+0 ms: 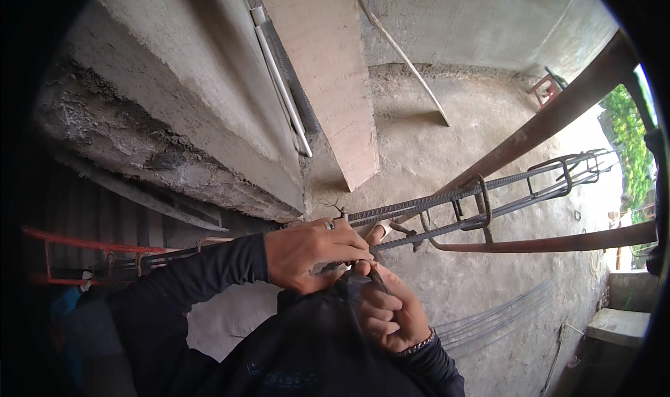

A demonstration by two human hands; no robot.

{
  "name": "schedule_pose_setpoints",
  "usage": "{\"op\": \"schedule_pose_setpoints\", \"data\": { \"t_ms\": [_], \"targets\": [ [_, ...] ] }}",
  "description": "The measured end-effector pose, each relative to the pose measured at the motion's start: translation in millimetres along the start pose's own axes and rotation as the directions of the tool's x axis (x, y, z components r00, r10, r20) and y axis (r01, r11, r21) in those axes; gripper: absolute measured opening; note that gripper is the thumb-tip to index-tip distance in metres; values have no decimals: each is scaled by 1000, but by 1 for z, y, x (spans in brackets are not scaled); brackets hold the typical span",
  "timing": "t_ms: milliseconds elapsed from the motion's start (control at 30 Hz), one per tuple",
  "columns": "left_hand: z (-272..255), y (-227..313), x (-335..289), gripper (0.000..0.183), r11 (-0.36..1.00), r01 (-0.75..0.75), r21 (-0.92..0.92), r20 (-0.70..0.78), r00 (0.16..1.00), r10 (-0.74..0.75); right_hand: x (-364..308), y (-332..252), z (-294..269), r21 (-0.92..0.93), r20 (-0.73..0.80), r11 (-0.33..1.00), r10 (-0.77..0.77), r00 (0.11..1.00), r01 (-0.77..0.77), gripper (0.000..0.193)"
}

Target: The person assembles a rebar cage by tying steel bars together with wire. They position the bars, wrap wire around intersections, and twist the wire to secure the joints. The person moves the cage along a staircase and continues tying additional joints.

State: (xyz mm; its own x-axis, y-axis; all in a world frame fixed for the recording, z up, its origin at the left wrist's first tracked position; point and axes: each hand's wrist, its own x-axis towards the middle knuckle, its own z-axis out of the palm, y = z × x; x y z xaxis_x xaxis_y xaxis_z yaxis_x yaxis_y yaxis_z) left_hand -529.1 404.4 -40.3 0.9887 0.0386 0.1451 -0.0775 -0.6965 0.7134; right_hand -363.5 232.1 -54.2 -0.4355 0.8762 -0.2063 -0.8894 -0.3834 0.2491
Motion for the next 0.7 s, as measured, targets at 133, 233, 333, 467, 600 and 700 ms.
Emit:
{"op": "schedule_pose_setpoints", "data": {
  "t_ms": [133,233,333,467,600,700],
  "targets": [
    [24,-3,-1,39,975,67,-210,-226,967,-115,5,-2,10,573,37,819,-62,997,30,27],
    [43,-6,4,34,956,122,-268,-299,932,-202,7,-7,12,549,82,834,-122,989,57,38],
    [56,-9,5,29,980,53,-194,-425,895,-133,-5,-11,7,175,42,980,-103,994,94,68],
    [61,-7,2,22,990,138,0,-482,868,-121,-33,-13,-22,-446,-156,871,-301,941,205,92],
    [67,1,4,19,868,186,461,-558,821,120,-42,-49,-104,-950,-156,295,-723,673,96,73],
    [75,13,-1,19,849,265,457,-613,785,85,-21,-100,-192,-913,209,-361,-811,546,-188,58]
  ]
}}
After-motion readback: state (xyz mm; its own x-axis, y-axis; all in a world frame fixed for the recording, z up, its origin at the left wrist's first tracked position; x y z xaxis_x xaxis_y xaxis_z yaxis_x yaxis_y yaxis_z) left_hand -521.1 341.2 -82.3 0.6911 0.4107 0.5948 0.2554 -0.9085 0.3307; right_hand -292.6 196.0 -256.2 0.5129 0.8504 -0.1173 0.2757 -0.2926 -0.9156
